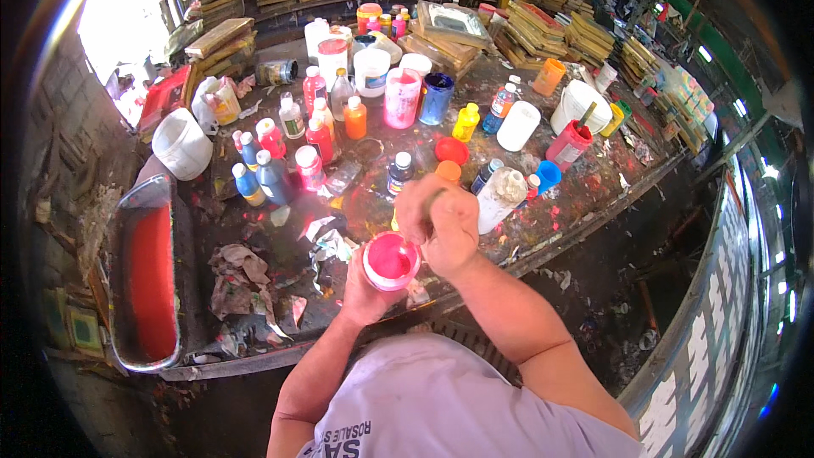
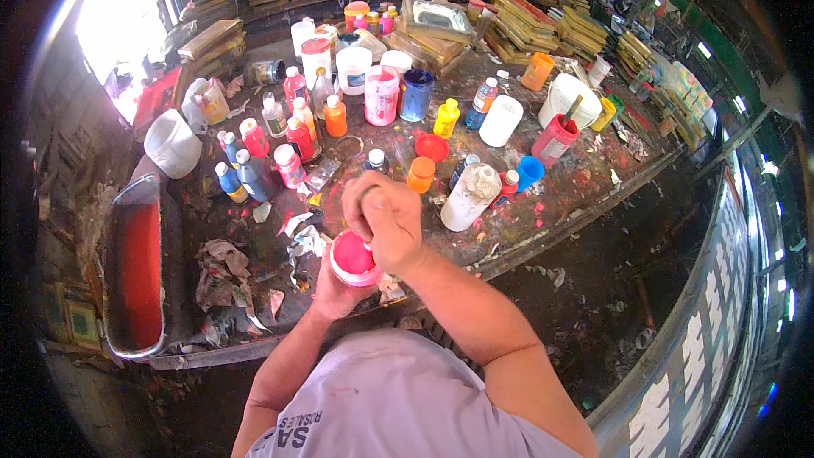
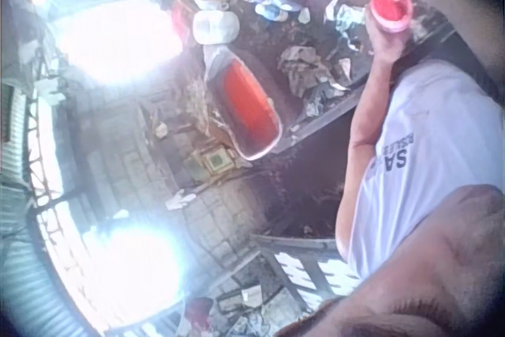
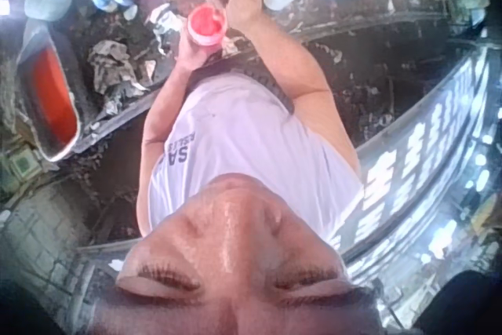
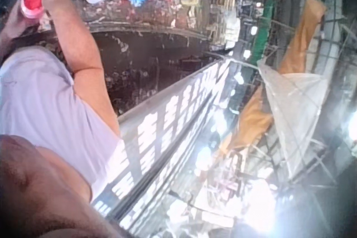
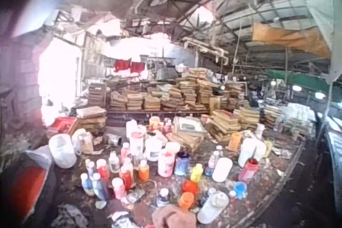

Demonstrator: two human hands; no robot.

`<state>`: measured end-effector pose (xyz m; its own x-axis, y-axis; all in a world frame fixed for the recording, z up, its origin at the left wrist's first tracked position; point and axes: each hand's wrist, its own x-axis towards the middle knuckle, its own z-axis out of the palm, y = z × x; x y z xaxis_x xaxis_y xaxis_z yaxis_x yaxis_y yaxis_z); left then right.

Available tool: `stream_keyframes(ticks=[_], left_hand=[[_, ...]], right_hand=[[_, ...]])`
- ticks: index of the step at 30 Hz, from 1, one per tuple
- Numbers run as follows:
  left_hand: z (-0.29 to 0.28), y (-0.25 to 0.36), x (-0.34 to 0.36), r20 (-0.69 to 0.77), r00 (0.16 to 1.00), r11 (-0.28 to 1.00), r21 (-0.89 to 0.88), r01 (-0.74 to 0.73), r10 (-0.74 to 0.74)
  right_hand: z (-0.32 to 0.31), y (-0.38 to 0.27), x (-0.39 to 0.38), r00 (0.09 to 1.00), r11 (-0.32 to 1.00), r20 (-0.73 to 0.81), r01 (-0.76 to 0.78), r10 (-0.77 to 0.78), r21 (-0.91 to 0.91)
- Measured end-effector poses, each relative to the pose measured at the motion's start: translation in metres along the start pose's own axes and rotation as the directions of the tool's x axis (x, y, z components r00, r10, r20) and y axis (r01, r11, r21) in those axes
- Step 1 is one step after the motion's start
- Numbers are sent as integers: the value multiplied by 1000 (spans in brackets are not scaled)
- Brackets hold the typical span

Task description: The person places a screen printing frame on a workbench, then mixes pink paint in a small container using a stick. They add water from a white bucket and more pink pigment from a bottle, stirring repeatedly to blend the mixture.

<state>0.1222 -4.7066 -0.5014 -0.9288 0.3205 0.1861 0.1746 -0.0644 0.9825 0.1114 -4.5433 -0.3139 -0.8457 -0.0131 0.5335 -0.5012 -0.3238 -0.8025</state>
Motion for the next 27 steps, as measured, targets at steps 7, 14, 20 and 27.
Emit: stream_keyframes(ticks=[7,14,20,27], left_hand=[[-6,16,3,-11,996,990,117,-84,86],[-9,8,0,-23,986,933,329,-147,164],[-12,13,-2,-27,996,922,381,-64,80],[-12,9,-4,-30,987,917,374,-138,160]], right_hand=[[14,-9,10,947,967,315,-138,65,216],[2,6,8,985,964,170,-41,-4,264],[9,1,13,996,985,-16,90,-88,150],[9,2,10,964,956,228,-188,135,227]])
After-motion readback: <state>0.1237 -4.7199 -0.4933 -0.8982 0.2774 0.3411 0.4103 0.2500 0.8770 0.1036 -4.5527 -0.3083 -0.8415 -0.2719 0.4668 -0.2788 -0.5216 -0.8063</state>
